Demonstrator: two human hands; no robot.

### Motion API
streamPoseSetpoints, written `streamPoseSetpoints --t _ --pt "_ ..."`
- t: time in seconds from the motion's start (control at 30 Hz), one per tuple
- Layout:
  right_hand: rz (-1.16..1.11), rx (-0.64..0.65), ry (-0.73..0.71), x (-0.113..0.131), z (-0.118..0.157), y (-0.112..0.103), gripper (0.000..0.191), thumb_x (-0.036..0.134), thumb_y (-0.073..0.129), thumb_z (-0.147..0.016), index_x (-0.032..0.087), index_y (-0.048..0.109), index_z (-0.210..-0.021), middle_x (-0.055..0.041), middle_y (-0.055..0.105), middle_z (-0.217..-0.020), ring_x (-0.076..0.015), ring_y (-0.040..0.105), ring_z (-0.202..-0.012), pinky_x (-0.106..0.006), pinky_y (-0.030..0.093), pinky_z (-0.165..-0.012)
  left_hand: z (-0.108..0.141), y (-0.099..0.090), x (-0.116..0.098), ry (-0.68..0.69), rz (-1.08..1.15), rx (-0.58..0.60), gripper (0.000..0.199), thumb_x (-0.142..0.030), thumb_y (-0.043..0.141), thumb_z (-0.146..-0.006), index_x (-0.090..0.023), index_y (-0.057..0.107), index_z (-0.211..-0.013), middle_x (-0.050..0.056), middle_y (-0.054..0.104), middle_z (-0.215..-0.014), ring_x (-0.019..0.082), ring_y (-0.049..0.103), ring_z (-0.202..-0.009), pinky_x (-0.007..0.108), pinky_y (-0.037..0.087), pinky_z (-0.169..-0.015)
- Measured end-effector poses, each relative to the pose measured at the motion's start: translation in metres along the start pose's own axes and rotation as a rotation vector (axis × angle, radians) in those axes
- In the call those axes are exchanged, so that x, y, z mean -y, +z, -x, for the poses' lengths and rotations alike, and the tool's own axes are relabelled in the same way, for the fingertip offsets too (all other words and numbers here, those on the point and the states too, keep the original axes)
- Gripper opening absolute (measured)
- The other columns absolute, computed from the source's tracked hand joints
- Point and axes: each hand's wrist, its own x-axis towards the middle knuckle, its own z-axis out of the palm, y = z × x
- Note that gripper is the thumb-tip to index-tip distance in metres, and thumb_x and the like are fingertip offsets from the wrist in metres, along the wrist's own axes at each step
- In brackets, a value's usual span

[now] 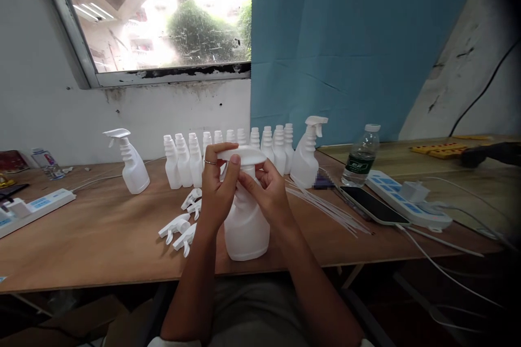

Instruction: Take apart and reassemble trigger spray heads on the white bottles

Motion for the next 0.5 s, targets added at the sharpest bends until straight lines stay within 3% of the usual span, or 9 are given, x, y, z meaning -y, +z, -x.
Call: streamPoseSetpoints --t 0.1,0.2,0.27,0.33,0.5 --pt "-0.063 0.117 0.078 0.004 -0.001 -0.008 0.034 0.044 0.065 -0.084 0.022 0.058 -0.108 -0.002 0.067 -0.083 -0.016 0.066 -0.069 -0.028 0.056 -0.062 0.002 -0.011 -0.003 -0.06 0.029 0.128 0.045 -0.037 0.055 -0.092 -0.033 0.041 -0.135 0.001 0.059 -0.083 0.014 0.06 -0.07 0.024 0.05 -0.055" --pt "-0.08 0.155 0.143 0.007 -0.001 -0.016 0.034 0.047 0.064 -0.084 0.018 0.062 -0.101 -0.0041 0.068 -0.082 -0.0169 0.067 -0.069 -0.03 0.056 -0.064 0.004 -0.028 -0.011 -0.068 -0.016 0.204 0.056 -0.037 0.057 -0.091 -0.033 0.035 -0.143 0.005 0.062 -0.102 0.018 0.063 -0.091 0.03 0.055 -0.072" --pt "-0.049 0.127 0.125 0.007 -0.001 -0.017 0.035 0.048 0.067 -0.082 0.017 0.062 -0.097 -0.0042 0.067 -0.079 -0.0167 0.066 -0.068 -0.029 0.056 -0.061 0.005 -0.041 -0.017 -0.048 -0.082 0.206 0.056 -0.035 0.059 -0.09 -0.031 0.038 -0.141 0.008 0.06 -0.116 0.021 0.06 -0.107 0.036 0.053 -0.087" --pt "-0.016 0.104 0.085 0.006 0.0 -0.016 0.035 0.048 0.068 -0.081 0.017 0.061 -0.096 -0.0036 0.066 -0.077 -0.0163 0.065 -0.067 -0.029 0.055 -0.059 0.005 -0.051 -0.022 -0.043 -0.134 0.227 0.053 -0.034 0.06 -0.089 -0.03 0.041 -0.139 0.009 0.06 -0.119 0.022 0.06 -0.11 0.038 0.051 -0.092" --pt "0.015 0.083 0.041 0.007 -0.001 -0.013 0.033 0.044 0.07 -0.08 0.017 0.061 -0.097 -0.0033 0.067 -0.078 -0.0158 0.065 -0.067 -0.029 0.056 -0.061 0.007 -0.059 -0.017 -0.089 -0.182 0.288 0.047 -0.033 0.062 -0.088 -0.029 0.046 -0.132 0.009 0.063 -0.114 0.021 0.064 -0.102 0.034 0.054 -0.084"
